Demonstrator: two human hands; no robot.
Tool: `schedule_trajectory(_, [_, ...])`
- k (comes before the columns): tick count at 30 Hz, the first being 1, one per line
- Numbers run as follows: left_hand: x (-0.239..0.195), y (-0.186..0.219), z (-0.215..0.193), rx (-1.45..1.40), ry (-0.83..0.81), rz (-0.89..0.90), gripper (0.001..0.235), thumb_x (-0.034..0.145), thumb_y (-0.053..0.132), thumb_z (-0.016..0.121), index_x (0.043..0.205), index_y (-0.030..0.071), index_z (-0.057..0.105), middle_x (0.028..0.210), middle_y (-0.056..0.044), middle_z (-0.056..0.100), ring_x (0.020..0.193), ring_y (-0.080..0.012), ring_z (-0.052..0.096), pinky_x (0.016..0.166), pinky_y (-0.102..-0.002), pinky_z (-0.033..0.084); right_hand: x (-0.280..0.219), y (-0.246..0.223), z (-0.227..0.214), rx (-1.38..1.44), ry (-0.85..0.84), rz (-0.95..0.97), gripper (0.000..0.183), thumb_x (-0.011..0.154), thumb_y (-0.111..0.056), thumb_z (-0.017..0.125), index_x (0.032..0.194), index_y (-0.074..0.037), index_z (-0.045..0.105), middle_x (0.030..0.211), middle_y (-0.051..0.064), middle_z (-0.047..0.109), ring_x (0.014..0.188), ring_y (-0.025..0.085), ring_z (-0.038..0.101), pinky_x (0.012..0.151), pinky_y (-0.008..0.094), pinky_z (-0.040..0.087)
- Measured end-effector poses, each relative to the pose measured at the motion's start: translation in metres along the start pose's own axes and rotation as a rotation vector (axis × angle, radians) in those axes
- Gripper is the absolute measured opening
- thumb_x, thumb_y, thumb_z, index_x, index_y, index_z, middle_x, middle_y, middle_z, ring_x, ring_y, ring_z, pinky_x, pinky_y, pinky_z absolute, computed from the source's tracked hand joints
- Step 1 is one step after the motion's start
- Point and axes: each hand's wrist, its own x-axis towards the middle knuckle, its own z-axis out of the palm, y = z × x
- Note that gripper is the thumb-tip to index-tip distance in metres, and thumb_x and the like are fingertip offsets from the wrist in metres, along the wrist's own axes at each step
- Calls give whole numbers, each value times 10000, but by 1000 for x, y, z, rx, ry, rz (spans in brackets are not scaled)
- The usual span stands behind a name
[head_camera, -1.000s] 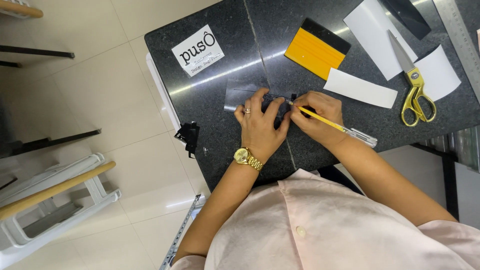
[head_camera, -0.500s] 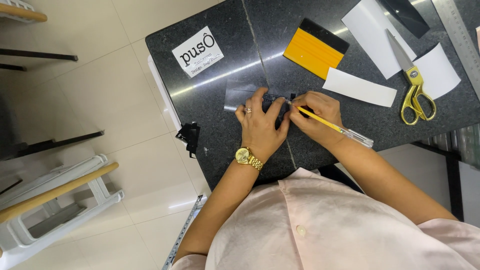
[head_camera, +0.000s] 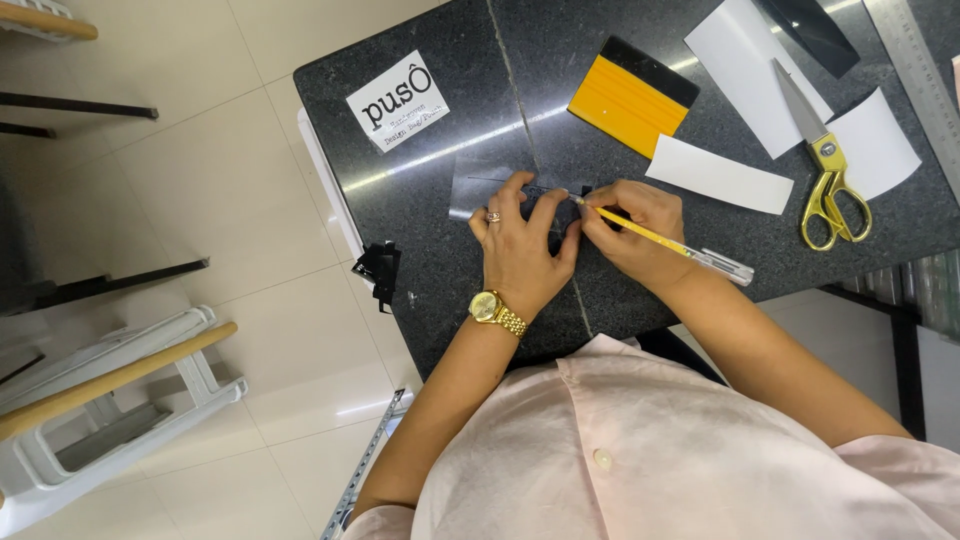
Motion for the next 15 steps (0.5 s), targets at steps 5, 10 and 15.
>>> schedule_trajectory(5, [-1,-2,3,-3,7,-8,426,801,286,770,1179,196,597,1315,-55,431,1108,-256,530,940,-458,318,-3,7,1,9,29,4,60,890,86,789,868,44,752,746,169,736,615,213,663,540,305,478])
schedule_trajectory(10, [-4,-6,9,-34,33,-19,491,807,318,789,1215,182,552,1313,-70,445,1103,-257,537,944,-459,313,-4,8,0,9,34,11,67,887,80,798,858,40,753,732,163,733,598,208,655,527,293,472])
schedule_trajectory(15, [-6,-10,8,-140,119,-21,529,790,332,836,1193,174,531,1250,-41,474,1117,-240,528,980,-432,298,-5,17,-2,34,70,75,70,859,85,787,876,23,757,678,113,715,571,127,620,522,248,469])
